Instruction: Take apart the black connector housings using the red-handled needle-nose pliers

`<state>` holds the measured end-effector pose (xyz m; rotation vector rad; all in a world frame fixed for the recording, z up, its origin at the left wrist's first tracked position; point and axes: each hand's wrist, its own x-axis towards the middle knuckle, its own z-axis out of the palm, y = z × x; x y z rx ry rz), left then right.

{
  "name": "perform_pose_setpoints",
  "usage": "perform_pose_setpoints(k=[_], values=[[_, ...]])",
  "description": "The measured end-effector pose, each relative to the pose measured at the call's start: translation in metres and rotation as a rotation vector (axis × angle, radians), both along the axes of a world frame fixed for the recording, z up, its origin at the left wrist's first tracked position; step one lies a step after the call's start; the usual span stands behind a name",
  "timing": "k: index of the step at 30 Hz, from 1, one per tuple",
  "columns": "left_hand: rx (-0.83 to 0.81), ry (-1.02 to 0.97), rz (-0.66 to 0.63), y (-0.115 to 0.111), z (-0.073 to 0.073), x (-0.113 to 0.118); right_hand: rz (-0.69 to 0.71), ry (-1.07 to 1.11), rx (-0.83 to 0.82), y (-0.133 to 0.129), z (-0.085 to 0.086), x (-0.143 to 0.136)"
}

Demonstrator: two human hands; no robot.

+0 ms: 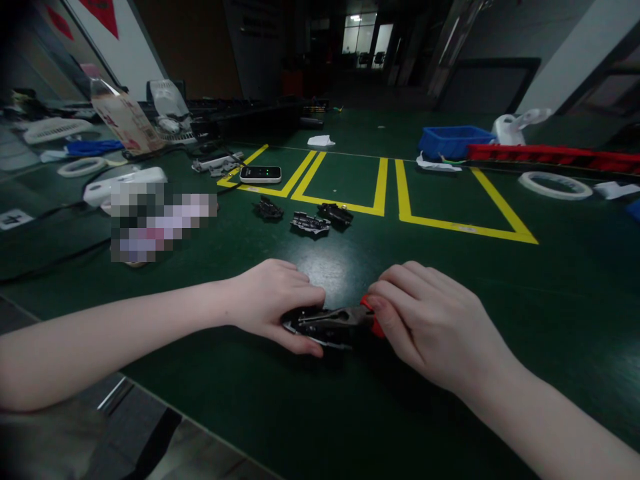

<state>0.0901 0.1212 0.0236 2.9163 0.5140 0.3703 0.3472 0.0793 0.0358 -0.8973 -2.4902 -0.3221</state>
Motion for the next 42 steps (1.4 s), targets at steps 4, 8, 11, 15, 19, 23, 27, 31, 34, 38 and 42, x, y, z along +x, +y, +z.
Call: perform_pose_setpoints(k=[4, 8, 11, 15, 19, 23, 27, 31, 34, 38, 42], values=[[-0.028, -0.009, 0.007, 0.000, 0.000, 0.001, -0.008, -0.036, 0.051, -0.003, 0.002, -0.001], [-0.035, 0.018, 0.011, 0.001, 0.001, 0.001, -0.018, -0.040, 0.058, -0.002, 0.003, -0.001], [-0.029, 0.020, 0.007, 0.001, 0.002, 0.001, 0.002, -0.057, 0.073, 0.001, 0.004, 0.001], [0.002, 0.026, 0.023, 0.000, 0.001, 0.000, 0.014, -0.063, 0.082, 0.003, 0.004, 0.004], [0.008, 0.019, 0.015, 0.000, 0.000, 0.000, 0.008, -0.068, 0.089, 0.001, 0.004, 0.005], [-0.028, 0.001, 0.018, 0.000, -0.001, 0.000, 0.006, -0.065, 0.103, -0.001, 0.004, 0.003], [-0.044, -0.002, 0.025, 0.000, 0.000, 0.000, 0.006, -0.072, 0.103, -0.002, 0.002, 0.001], [-0.081, -0.022, 0.019, 0.000, 0.001, 0.000, -0.011, -0.067, 0.110, -0.003, 0.001, 0.004], [-0.095, -0.042, 0.008, 0.000, 0.001, -0.001, -0.019, -0.046, 0.128, -0.003, 0.001, 0.006], [-0.098, -0.058, -0.015, 0.001, 0.001, -0.002, -0.016, -0.031, 0.129, -0.002, 0.001, 0.008], [-0.085, -0.060, -0.010, 0.000, 0.001, -0.002, -0.026, -0.056, 0.129, -0.002, 0.000, 0.009]])
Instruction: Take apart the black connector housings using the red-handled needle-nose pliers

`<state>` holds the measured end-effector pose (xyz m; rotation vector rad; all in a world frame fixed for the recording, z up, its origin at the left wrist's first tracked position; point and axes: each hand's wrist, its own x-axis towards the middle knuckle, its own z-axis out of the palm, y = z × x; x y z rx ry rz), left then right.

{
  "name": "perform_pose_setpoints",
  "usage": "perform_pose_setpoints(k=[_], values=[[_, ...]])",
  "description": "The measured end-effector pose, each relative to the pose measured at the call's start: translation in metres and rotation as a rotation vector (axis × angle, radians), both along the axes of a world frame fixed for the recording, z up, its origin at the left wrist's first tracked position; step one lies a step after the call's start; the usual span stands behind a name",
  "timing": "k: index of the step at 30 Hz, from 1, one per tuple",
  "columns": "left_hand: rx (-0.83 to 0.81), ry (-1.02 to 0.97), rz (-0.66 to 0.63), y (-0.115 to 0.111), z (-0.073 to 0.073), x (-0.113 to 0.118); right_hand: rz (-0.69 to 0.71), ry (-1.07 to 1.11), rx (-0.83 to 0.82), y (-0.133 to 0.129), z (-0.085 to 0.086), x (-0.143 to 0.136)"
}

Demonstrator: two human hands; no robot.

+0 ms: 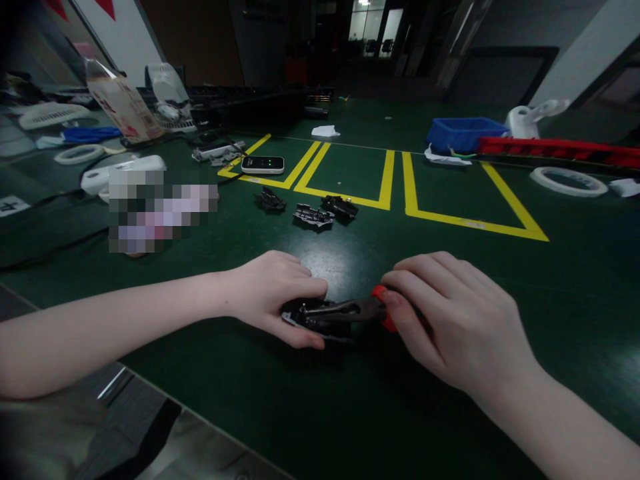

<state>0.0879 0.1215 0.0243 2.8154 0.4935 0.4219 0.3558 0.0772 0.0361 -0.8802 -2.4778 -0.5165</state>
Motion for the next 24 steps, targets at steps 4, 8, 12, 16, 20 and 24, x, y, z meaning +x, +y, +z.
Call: perform_pose_setpoints(k=[4, 8, 12, 16, 20, 24], values=[[0.027, 0.008, -0.002, 0.000, 0.000, 0.000, 0.001, 0.006, -0.002, 0.000, -0.001, -0.002], [0.026, 0.009, -0.009, 0.000, 0.001, 0.001, 0.010, 0.007, -0.010, -0.001, 0.000, -0.005], [0.031, 0.021, -0.016, 0.000, 0.002, 0.001, 0.021, -0.003, -0.017, -0.001, 0.000, -0.007], [0.003, 0.021, -0.029, 0.000, 0.002, 0.001, 0.022, -0.004, -0.041, 0.001, -0.003, -0.007], [0.001, 0.008, -0.035, 0.000, 0.002, 0.000, 0.027, 0.015, -0.070, 0.003, -0.003, -0.010], [0.010, 0.011, -0.034, 0.000, 0.002, 0.000, 0.020, 0.029, -0.088, 0.000, 0.000, -0.013]])
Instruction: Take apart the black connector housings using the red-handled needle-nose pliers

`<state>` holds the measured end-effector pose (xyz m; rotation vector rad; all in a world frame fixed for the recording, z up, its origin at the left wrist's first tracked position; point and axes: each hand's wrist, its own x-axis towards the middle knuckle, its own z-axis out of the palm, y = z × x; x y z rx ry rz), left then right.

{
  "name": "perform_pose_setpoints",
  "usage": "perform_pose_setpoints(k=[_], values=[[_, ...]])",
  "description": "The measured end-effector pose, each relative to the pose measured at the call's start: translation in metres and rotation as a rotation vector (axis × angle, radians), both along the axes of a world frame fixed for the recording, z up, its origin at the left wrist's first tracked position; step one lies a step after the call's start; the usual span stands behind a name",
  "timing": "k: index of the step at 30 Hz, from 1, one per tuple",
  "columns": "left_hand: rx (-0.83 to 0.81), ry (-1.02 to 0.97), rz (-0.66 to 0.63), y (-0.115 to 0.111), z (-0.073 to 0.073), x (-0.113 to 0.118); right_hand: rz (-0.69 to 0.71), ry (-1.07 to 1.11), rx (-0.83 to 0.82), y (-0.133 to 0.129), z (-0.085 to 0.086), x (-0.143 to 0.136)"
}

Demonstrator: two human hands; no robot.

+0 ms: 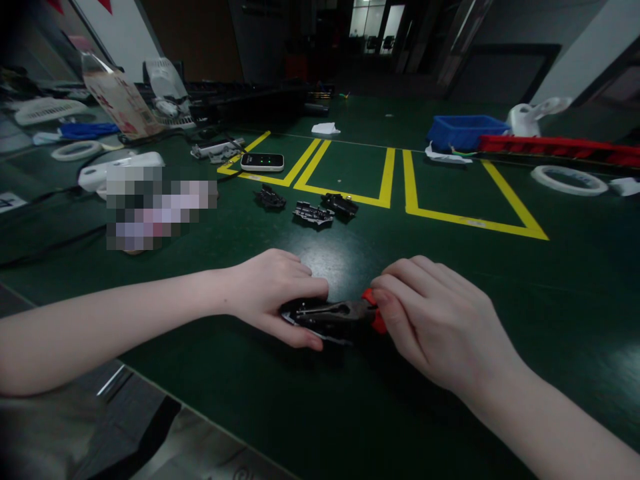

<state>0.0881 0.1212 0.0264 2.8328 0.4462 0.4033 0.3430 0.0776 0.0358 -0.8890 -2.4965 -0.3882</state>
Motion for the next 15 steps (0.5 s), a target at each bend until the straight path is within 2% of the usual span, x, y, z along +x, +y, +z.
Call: perform_pose_setpoints(k=[15], values=[[0.025, 0.021, -0.059, 0.0003, 0.0004, 0.0003, 0.005, -0.011, -0.029, -0.0066, -0.0033, -0.0058]])
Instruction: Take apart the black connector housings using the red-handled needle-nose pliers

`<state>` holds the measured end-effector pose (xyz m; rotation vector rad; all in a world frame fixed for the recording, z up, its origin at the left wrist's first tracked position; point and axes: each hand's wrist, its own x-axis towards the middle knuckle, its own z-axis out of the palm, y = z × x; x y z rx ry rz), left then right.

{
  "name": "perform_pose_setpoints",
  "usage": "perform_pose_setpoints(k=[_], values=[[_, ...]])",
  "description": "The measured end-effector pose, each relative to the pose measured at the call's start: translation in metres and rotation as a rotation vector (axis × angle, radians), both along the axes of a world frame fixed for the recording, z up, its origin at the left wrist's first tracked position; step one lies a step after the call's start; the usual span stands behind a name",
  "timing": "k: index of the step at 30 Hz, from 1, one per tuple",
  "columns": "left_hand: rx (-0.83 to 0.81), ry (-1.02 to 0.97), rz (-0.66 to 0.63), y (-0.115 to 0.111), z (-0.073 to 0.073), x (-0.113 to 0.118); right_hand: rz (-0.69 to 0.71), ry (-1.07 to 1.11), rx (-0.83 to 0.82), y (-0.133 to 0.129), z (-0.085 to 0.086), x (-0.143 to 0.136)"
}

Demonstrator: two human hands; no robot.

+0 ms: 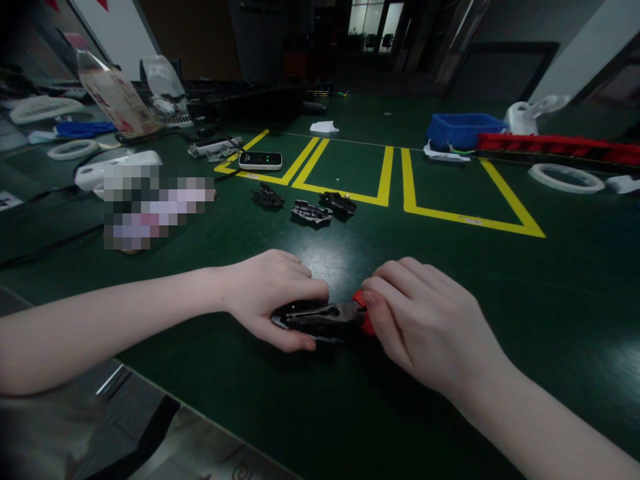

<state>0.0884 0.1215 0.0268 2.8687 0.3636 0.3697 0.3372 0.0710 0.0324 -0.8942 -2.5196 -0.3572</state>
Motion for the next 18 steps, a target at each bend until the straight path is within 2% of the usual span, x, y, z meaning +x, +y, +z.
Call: perform_pose_setpoints(k=[14, 18], values=[[-0.043, 0.005, 0.029, -0.0017, 0.0001, 0.0019, -0.045, -0.049, 0.009, 0.0052, 0.0034, 0.0035], [-0.038, 0.005, 0.037, -0.0016, -0.0002, 0.0025, -0.047, -0.026, -0.034, 0.0009, 0.0042, -0.0005]])
